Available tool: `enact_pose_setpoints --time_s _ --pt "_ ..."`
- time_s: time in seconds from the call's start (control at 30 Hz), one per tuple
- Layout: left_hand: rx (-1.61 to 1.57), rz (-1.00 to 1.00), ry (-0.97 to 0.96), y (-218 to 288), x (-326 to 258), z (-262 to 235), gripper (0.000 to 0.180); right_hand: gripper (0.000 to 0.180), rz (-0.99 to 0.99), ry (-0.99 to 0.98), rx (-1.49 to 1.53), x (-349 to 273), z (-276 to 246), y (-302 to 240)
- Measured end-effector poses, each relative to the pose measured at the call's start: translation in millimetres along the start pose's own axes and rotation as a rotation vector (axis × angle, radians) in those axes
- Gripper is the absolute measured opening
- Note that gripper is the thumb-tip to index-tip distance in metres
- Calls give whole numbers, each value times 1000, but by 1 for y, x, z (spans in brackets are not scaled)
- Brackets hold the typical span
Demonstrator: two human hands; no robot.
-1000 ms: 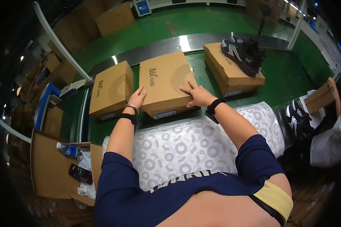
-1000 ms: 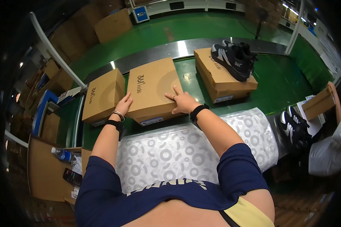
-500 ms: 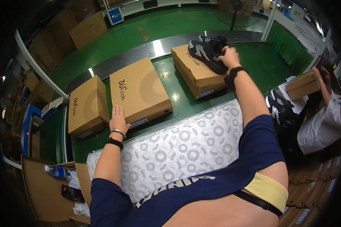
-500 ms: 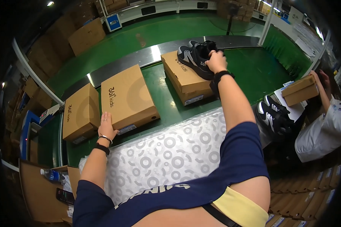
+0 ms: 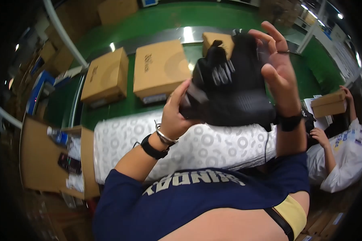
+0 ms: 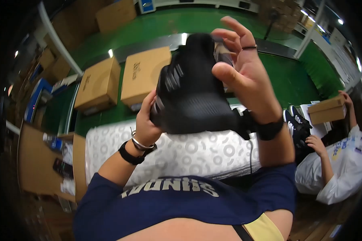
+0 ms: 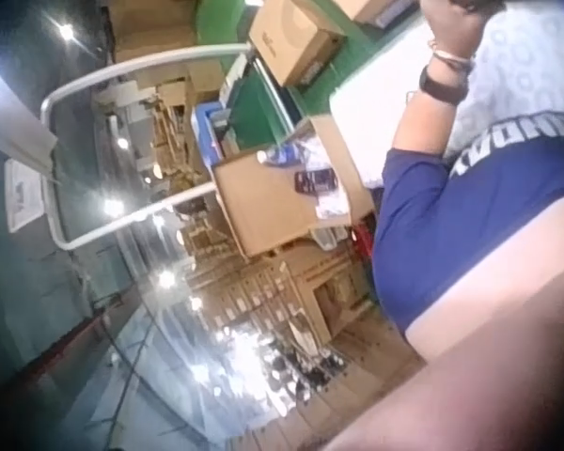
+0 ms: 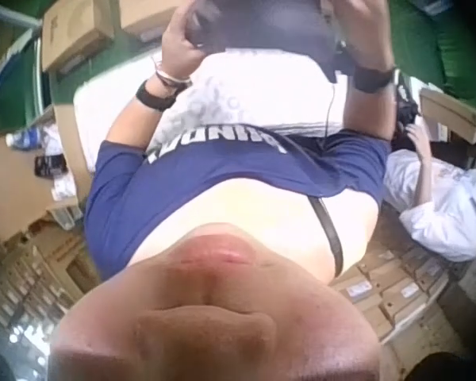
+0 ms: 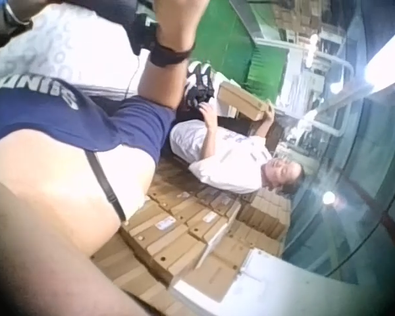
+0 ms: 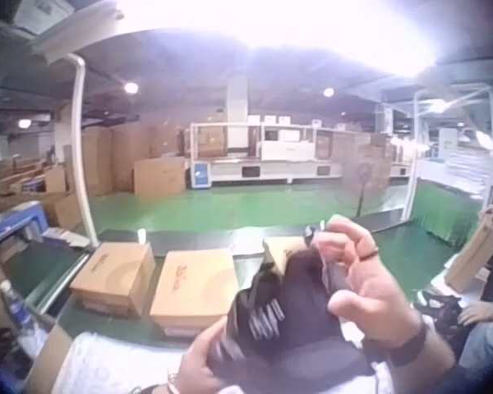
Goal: Packing shoes into boxes on a conveyor belt.
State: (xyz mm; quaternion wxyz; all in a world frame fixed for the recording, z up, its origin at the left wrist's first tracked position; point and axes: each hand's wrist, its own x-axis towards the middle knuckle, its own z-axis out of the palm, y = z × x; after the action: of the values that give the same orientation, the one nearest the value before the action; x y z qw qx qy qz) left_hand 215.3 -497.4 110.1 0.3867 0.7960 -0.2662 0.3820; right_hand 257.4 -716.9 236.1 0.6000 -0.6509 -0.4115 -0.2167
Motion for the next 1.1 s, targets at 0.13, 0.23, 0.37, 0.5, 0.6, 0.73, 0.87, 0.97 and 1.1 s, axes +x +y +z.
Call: enact_pose_setpoints --time_s 0.13,0.23,0.37,0.5,0.6,0.73,0.87,0.97,1.1 --pt "-764 -857 21 13 -43 -7 41 55 581 156 381 -60 68 73" --pt "-730 -1283 -362 -19 -83 -40 37 33 875 167 490 -104 107 116" --pt "-28 -1172 -272 -38 -151 -118 45 29 981 143 389 -159 137 139" --pt "1034 -1353 -258 -62 -233 -176 70 28 928 356 491 -182 133 145" --pt "1254 -1364 -408 -54 -262 -178 69 28 944 305 411 -204 144 173" --pt "1415 -1346 -392 -54 -263 -187 65 28 917 279 427 -191 156 159" --pt "1378 -1279 -430 -62 -261 -184 63 26 932 253 446 -191 150 162" --pt "1274 -1242 -429 -58 -248 -180 59 28 938 210 445 -189 145 160" --pt "887 -1079 -394 -72 -213 -219 49 42 568 -38 -619 -167 129 137"
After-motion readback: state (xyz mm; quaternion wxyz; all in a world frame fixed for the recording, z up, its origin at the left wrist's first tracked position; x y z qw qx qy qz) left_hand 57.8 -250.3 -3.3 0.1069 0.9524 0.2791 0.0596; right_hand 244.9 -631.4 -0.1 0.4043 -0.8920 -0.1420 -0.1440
